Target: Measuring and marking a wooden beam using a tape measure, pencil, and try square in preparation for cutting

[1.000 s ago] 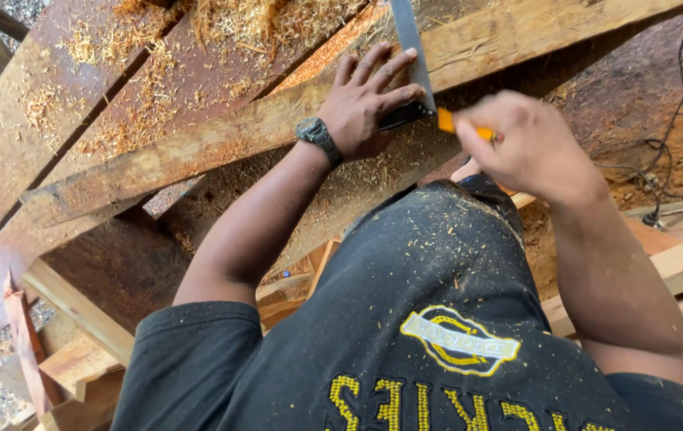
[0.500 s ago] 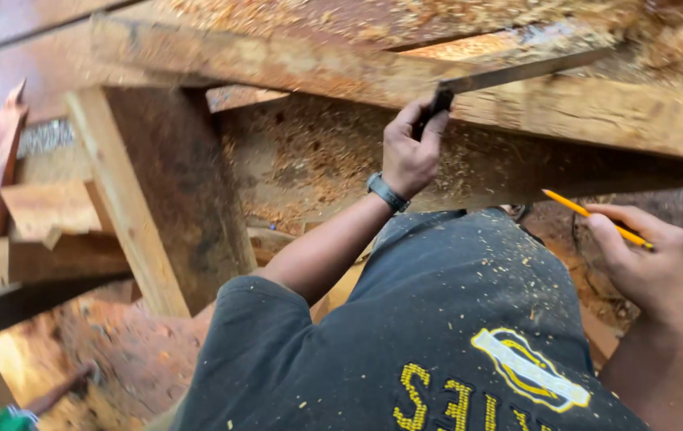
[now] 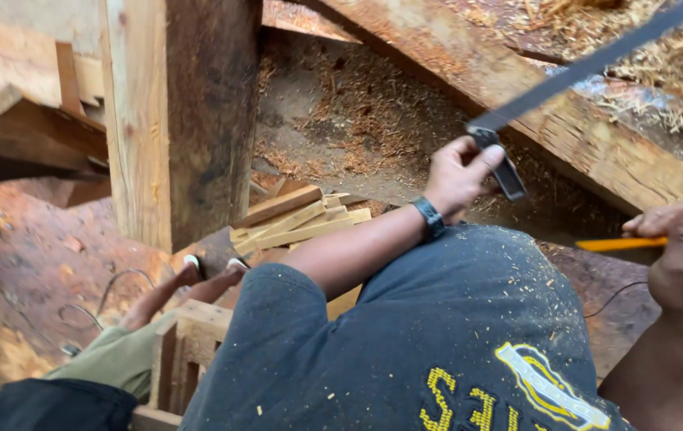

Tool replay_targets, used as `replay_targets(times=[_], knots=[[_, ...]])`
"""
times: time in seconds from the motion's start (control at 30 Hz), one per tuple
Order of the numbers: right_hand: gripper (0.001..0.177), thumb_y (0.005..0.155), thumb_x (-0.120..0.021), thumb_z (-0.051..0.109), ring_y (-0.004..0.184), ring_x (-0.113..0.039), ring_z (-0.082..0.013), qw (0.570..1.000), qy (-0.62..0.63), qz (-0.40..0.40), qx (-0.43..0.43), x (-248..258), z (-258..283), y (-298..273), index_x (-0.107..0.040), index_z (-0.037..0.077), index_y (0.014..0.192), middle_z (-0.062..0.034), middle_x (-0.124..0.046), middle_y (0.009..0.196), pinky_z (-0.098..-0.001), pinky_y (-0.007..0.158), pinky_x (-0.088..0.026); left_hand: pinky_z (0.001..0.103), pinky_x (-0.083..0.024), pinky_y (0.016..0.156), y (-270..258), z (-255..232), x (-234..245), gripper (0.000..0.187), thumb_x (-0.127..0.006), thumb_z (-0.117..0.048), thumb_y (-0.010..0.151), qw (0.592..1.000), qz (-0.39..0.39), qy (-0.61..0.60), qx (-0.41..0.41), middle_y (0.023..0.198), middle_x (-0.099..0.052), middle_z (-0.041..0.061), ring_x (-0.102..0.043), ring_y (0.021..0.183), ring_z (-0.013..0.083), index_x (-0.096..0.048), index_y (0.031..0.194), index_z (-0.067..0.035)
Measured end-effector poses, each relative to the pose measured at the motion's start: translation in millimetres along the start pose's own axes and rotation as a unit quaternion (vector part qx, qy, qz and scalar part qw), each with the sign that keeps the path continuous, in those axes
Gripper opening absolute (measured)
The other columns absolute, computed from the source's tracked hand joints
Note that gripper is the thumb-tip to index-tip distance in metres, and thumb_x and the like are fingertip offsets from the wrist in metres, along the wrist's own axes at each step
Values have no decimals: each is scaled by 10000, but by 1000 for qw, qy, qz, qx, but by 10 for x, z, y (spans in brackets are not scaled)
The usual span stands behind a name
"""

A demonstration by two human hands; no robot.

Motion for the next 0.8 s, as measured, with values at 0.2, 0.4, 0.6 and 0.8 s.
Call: replay_targets(times=[0.2,0.4,0.6,0.8], knots=[[539,1281,-364,236,463,-210,-28,994,77,22,-76,-429,630,537,-282,172,752,63,-203,578,-261,421,-119,415,-663,528,68,105,-80,151,-787,-169,857,999,26,41,20,898,-696,17,-665,766,143,-694,962,-113],[328,1006,-859,173,721,-469,-96,981,-149,118,-47,-1006,853,825,-740,28,1275,-46,-635,930,-252,666,-412,409,-686,531,121,-168,-60,233,-797,-203,813,998,17,49,20,884,-661,53,-656,775,167,-685,973,-76],[364,949,-904,218,782,-589,-219,944,-274,157,97,-1329,918,1003,-774,58,1249,-93,-673,930,-372,782,-481,299,-584,774,292,-198,-59,266,-815,-262,807,993,44,87,-68,940,-765,35,-684,837,119,-713,997,-107],[374,962,-930,188,728,-566,-201,936,-281,163,135,-1483,933,1183,-787,-1,1251,-104,-671,915,-359,733,-472,282,-524,684,249,-483,-22,228,-743,-347,853,988,1,108,-107,854,-721,-28,-599,737,78,-717,927,-132]])
Point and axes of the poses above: each hand's wrist, its own y-axis towards the middle knuckle, its own x-axis out of the back of the hand, z = x × y, the point moved 7 cm from there along y, towards the middle knuckle
